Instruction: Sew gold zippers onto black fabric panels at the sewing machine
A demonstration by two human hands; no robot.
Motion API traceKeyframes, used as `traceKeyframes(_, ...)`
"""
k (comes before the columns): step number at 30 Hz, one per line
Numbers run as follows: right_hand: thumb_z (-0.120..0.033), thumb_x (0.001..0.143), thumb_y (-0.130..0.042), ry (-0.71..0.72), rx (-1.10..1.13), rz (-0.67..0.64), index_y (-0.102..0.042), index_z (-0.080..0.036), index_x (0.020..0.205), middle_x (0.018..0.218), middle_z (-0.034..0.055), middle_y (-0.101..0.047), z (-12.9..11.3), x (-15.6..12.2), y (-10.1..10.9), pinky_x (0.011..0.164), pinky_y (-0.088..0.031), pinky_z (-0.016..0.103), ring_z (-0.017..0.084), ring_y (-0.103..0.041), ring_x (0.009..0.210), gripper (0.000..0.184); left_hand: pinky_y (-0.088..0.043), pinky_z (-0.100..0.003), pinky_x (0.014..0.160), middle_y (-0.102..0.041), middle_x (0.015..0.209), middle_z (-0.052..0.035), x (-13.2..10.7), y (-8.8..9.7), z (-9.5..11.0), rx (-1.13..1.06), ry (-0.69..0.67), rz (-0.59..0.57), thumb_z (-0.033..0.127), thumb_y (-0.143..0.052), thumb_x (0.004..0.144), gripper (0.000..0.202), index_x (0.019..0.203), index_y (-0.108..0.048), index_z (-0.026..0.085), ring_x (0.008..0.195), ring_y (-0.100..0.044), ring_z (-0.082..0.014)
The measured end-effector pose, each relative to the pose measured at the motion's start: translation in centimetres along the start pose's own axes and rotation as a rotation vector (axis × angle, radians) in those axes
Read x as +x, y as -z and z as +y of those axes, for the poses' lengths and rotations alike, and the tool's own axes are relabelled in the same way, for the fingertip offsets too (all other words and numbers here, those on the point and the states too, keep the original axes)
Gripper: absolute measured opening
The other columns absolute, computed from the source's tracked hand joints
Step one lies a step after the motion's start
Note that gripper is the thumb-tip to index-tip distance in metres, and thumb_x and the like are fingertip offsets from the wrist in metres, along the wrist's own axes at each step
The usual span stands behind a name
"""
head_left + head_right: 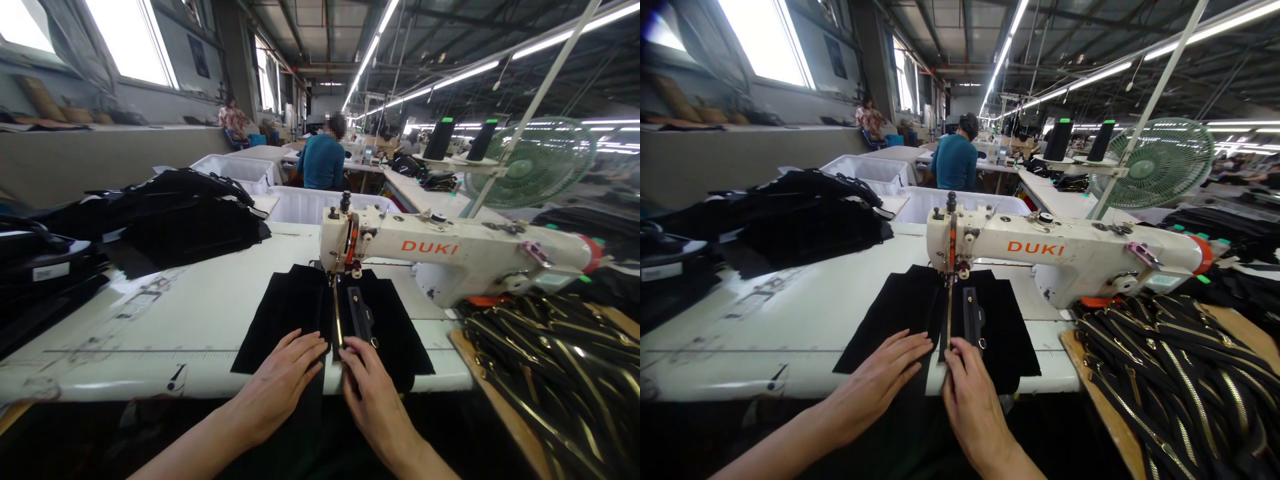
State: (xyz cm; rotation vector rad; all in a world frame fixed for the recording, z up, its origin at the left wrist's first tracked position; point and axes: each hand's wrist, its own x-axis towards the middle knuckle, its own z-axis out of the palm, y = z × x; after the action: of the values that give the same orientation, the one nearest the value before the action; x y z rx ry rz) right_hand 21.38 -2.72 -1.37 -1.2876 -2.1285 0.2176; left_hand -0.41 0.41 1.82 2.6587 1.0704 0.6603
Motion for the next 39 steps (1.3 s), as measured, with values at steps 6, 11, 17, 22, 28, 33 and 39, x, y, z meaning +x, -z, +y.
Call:
traceKeyframes(6,0.005,0.09,-0.035,0.257,-0.172,-0.057,-0.044,-0.012,0.139,0.128,0.0147,-0.057,0.0,0.0,0.5,0.114,-0.031,0.06,0.028,-0.051,0.122,0.052,-0.039,-0.047,0.112,-0.057,0.138,-0.0136,-0.5,-2.2,0.6,0.186,-0.107,0.061,0.013,-0.044,0.1,0.039,0.138,-0.048,0.01,0.131,-0.05,-0.0248)
traceKeyframes(11,-0.006,0.097,-0.04,0.081,0.135,0.041,-0.053,-0.02,0.127,0.121,0.0104,-0.057,0.4,0.4,-0.3,0.099,-0.054,0.041,0.022,-0.06,0.11,0.036,-0.044,-0.042,0.109,-0.053,0.14,-0.0179,-0.8,-3.8,0.9,0.295,-0.173,0.101,0.005,-0.042,0.096,0.043,0.138,-0.047,0.005,0.134,-0.046,-0.0263)
traceKeyframes(17,-0.009,0.096,-0.046,-0.039,0.229,0.089,-0.06,-0.023,0.116,0.119,0.0086,-0.056,0.3,0.7,-0.6,0.09,-0.058,0.035,0.02,-0.062,0.1,0.028,-0.043,-0.042,0.11,-0.049,0.145,-0.0169,-1.1,-3.8,0.8,0.314,-0.171,0.053,0.002,-0.041,0.094,0.048,0.142,-0.042,0.004,0.137,-0.041,-0.0257)
traceKeyframes(22,-0.005,0.09,-0.056,-0.004,0.124,0.091,-0.066,-0.024,0.1,0.099,0.0043,-0.061,-0.2,1.5,0.0,0.095,-0.051,0.047,0.023,-0.06,0.097,0.024,-0.043,-0.041,0.111,-0.046,0.147,-0.0158,-1.4,-4.2,0.6,0.319,-0.186,0.05,-0.001,-0.038,0.092,0.052,0.144,-0.041,0.005,0.139,-0.038,-0.0254)
traceKeyframes(28,-0.001,0.082,-0.066,-0.132,0.145,0.027,-0.064,-0.022,0.087,0.091,0.0019,-0.059,-0.6,2.2,0.6,0.078,-0.053,0.038,0.022,-0.058,0.088,0.022,-0.042,-0.042,0.111,-0.044,0.148,-0.0189,-1.7,-4.4,0.4,0.368,-0.239,0.044,-0.002,-0.038,0.091,0.053,0.144,-0.041,0.003,0.139,-0.037,-0.0283)
traceKeyframes(33,-0.001,0.081,-0.069,-0.164,0.206,0.023,-0.067,-0.024,0.098,0.1,0.0027,-0.06,-0.5,2.2,0.7,0.083,-0.053,0.038,0.022,-0.058,0.093,0.028,-0.042,-0.041,0.111,-0.046,0.147,-0.0168,-1.5,-4.1,0.4,0.345,-0.235,0.038,-0.002,-0.037,0.091,0.054,0.144,-0.041,0.004,0.138,-0.039,-0.0274)
traceKeyframes(39,-0.003,0.08,-0.07,-0.148,0.158,0.045,-0.066,-0.023,0.081,0.088,0.0019,-0.061,-0.3,2.5,0.5,0.076,-0.054,0.038,0.023,-0.057,0.087,0.021,-0.044,-0.041,0.109,-0.048,0.146,-0.0144,-1.6,-3.9,0.3,0.267,-0.213,0.019,0.001,-0.04,0.092,0.054,0.146,-0.04,0.008,0.136,-0.043,-0.0263)
